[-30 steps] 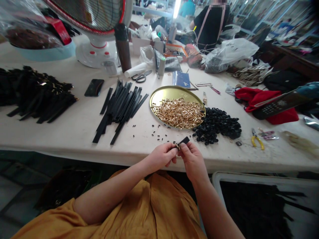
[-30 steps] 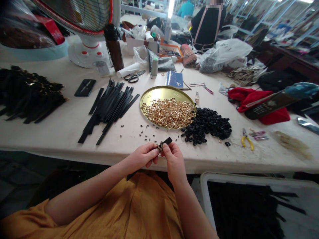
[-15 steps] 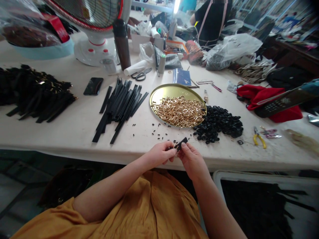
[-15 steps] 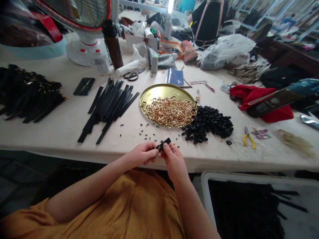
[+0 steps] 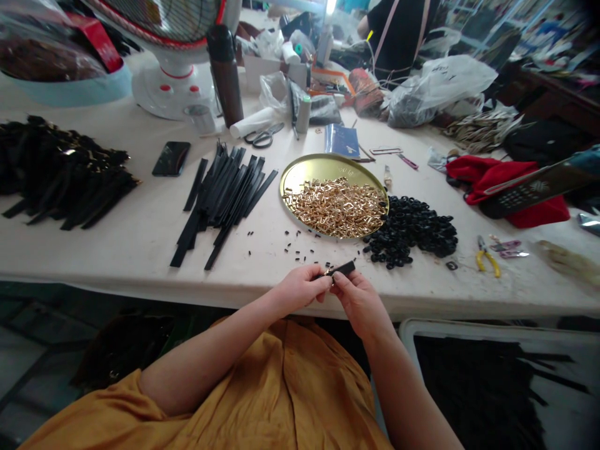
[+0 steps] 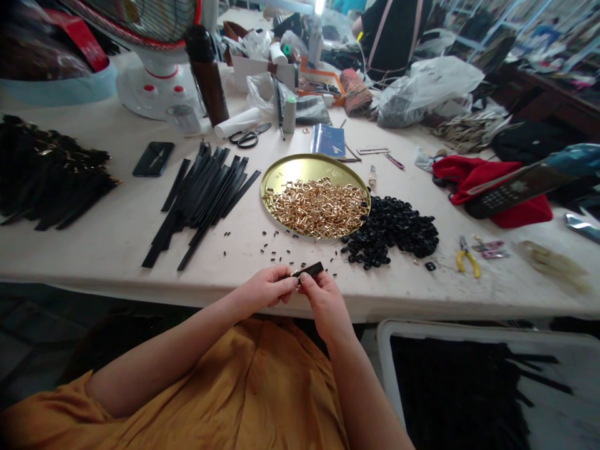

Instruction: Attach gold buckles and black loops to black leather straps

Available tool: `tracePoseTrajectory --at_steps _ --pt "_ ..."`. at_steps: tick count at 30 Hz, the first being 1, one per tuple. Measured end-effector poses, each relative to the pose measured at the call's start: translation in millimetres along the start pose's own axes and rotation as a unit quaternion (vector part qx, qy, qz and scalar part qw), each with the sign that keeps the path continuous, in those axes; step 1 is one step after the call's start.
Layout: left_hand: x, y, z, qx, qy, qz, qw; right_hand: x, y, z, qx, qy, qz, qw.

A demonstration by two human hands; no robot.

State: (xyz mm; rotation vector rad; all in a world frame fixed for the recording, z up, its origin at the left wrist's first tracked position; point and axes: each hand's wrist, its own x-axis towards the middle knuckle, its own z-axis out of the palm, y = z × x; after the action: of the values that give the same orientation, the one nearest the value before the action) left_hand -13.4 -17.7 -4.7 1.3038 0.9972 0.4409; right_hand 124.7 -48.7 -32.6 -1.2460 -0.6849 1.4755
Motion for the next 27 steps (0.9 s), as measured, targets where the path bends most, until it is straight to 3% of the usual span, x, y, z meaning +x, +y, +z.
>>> tracePoseTrajectory --at_steps 5,10,17,20,23,27 --pt "-0.9 -1.4 1.2 -0.009 0.013 -0.013 1.000 -2.6 -1.0 3.0 0.041 -0.013 0.019 0.999" --pt "0.0 -3.9 0.2 0.044 0.041 0.029 0.998 -3.8 3.6 3.2 0.014 0.008 -0.005 1.000" --pt "1.1 -1.9 -3.2 0.036 0.004 0.020 0.999 -1.8 6.9 -4.7 -0.006 -0.014 0.013 1.000" --pt "2.5 -0.4 -2.9 0.034 -0.005 0.011 0.999 -5.1 2.0 -4.7 -0.129 0.011 -0.038 0.991" --pt "4.2 -1.8 -0.9 0.035 -0.003 0.021 0.999 -8.7 -2.3 -3.2 -0.248 0.051 -0.128 0.959" --pt "4.9 -4.1 2.5 0.089 0.038 0.037 0.995 -7.6 0.4 -2.3 -0.243 0.049 -0.155 0.956"
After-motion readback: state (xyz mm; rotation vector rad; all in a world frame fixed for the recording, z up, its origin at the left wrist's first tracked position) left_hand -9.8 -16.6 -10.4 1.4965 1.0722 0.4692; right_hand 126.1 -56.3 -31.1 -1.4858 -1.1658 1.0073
